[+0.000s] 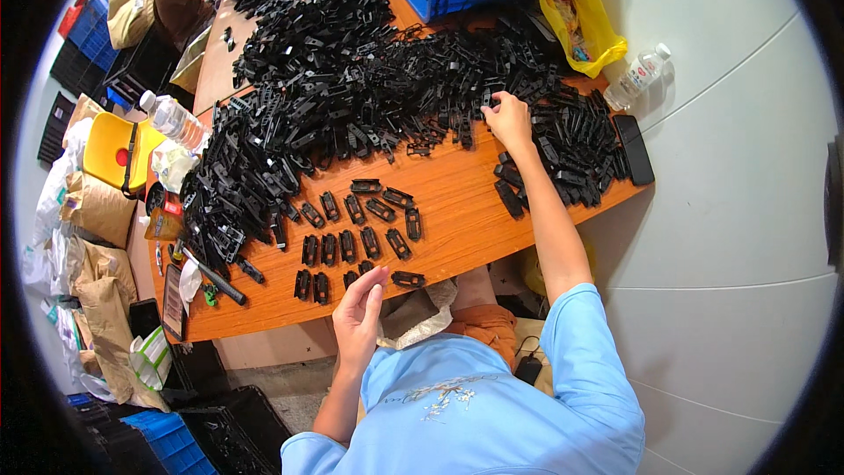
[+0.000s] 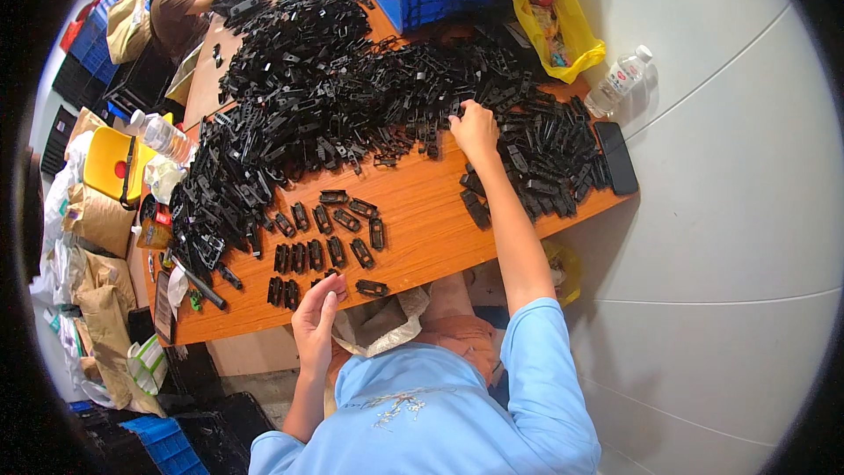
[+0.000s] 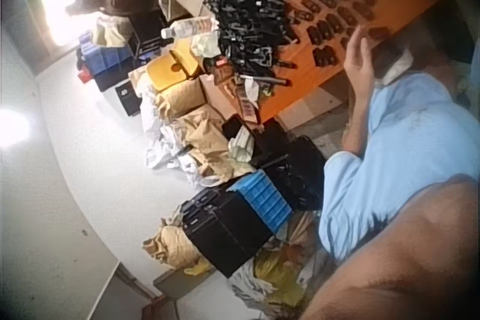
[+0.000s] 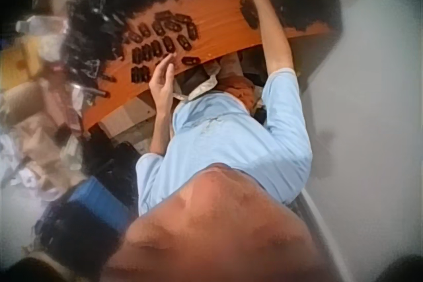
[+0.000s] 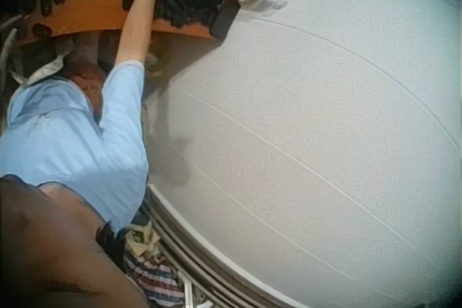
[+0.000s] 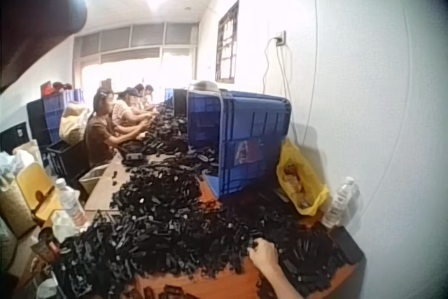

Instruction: The person sets down a phone, arranges plastic components on the table by hand, and assembles plastic pieces together.

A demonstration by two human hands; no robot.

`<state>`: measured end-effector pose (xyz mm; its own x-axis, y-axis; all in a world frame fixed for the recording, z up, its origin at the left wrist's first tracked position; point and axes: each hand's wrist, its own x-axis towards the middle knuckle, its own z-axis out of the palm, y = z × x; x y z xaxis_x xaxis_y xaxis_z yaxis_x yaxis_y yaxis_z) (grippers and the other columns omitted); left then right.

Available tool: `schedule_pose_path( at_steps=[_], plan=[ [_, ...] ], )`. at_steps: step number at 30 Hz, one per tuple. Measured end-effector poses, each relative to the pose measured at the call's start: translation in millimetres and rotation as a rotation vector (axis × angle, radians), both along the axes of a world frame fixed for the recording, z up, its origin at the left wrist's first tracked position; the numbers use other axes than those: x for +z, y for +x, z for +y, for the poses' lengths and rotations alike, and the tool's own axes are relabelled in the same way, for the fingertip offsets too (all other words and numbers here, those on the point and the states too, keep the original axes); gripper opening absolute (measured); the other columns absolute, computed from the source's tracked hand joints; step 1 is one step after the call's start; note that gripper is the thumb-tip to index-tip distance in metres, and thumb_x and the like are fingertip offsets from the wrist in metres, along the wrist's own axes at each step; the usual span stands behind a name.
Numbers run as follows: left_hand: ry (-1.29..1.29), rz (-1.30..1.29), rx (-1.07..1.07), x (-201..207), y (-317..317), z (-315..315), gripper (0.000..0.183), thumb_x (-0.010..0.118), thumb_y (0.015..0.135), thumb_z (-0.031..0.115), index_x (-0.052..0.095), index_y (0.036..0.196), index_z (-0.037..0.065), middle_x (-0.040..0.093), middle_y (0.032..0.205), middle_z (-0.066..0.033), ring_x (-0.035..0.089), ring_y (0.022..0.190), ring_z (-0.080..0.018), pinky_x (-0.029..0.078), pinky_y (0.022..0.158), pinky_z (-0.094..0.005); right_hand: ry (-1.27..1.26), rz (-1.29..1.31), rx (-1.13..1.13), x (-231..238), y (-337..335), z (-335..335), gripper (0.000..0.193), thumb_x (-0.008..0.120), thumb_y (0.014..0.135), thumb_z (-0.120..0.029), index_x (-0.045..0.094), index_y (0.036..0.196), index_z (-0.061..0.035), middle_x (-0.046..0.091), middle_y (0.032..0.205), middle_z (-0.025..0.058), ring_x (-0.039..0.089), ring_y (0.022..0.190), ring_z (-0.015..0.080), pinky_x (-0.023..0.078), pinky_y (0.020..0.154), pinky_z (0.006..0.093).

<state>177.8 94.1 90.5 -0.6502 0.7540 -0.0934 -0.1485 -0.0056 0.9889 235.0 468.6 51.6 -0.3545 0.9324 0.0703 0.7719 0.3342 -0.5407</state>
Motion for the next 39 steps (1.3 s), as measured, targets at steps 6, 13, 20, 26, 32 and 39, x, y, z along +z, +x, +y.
schedule_pose_path(
  at_steps=[6, 13, 20, 26, 32, 39],
  plan=[
    [0.014, -0.041, -0.059, 4, 1, 2, 0.025, 0.048, 0.09, 0.003, 0.053, 0.114, -0.004, 0.057, 0.112, -0.0112, 0.054, 0.105, -0.0152, 0.041, 0.092, -0.0266, -0.005, 0.116, 0.071, 9, -6, -6, 0.048, 0.066, 0.071, -0.013, 0.054, 0.115, 0.0013, 0.064, 0.091, 0.0199, 0.062, 0.087, 0.032, 0.05, 0.077, 0.0389],
    [0.035, -0.051, -0.011, -1, -1, 0, 0.026, 0.047, 0.091, 0.002, 0.051, 0.115, -0.006, 0.057, 0.111, -0.0126, 0.054, 0.104, -0.0159, 0.04, 0.094, -0.0269, -0.273, 0.769, 0.171, 8, 17, -7, 0.036, 0.066, 0.076, -0.012, 0.057, 0.107, 0.0055, 0.065, 0.092, 0.0122, 0.062, 0.081, 0.0176, 0.049, 0.074, 0.0287],
    [0.098, 0.079, -0.147, -4, 2, 4, 0.047, 0.057, 0.083, -0.002, 0.043, 0.128, 0.002, 0.053, 0.121, -0.012, 0.057, 0.098, -0.017, 0.048, 0.084, -0.0286, -1.392, 0.536, 0.755, 55, 59, -193, 0.024, 0.056, 0.087, -0.011, 0.057, 0.106, 0.0032, 0.064, 0.093, 0.0104, 0.061, 0.077, 0.0115, 0.05, 0.072, 0.0251],
    [0.073, -0.183, -0.091, -19, -3, -29, 0.023, 0.056, 0.083, -0.005, 0.056, 0.106, -0.005, 0.062, 0.1, -0.0105, 0.059, 0.09, -0.0131, 0.048, 0.083, -0.0266, -1.074, 0.716, 0.62, 23, 73, -230, 0.016, 0.061, 0.084, -0.009, 0.055, 0.096, 0.0003, 0.062, 0.095, 0.0085, 0.06, 0.08, 0.0137, 0.049, 0.07, 0.0235],
    [0.21, -0.347, 0.269, -18, -28, -42, 0.026, 0.053, 0.088, 0.004, 0.051, 0.113, -0.004, 0.06, 0.098, -0.0075, 0.058, 0.088, -0.0124, 0.047, 0.083, -0.0258, 0.081, 0.418, 0.892, 11, 71, -234, 0.033, 0.072, 0.066, -0.012, 0.062, 0.098, -0.0101, 0.052, 0.117, 0.0103, 0.052, 0.099, 0.0283, 0.044, 0.081, 0.0374],
    [0.232, -0.416, 0.273, -13, -24, -36, 0.032, 0.052, 0.089, 0.007, 0.046, 0.119, -0.002, 0.058, 0.102, -0.0102, 0.058, 0.094, -0.0143, 0.05, 0.085, -0.0237, 0.294, 0.245, 1.033, -18, 66, -227, 0.04, 0.069, 0.068, -0.01, 0.061, 0.107, -0.0116, 0.052, 0.116, 0.0093, 0.051, 0.101, 0.0262, 0.042, 0.081, 0.0376]
  ],
)
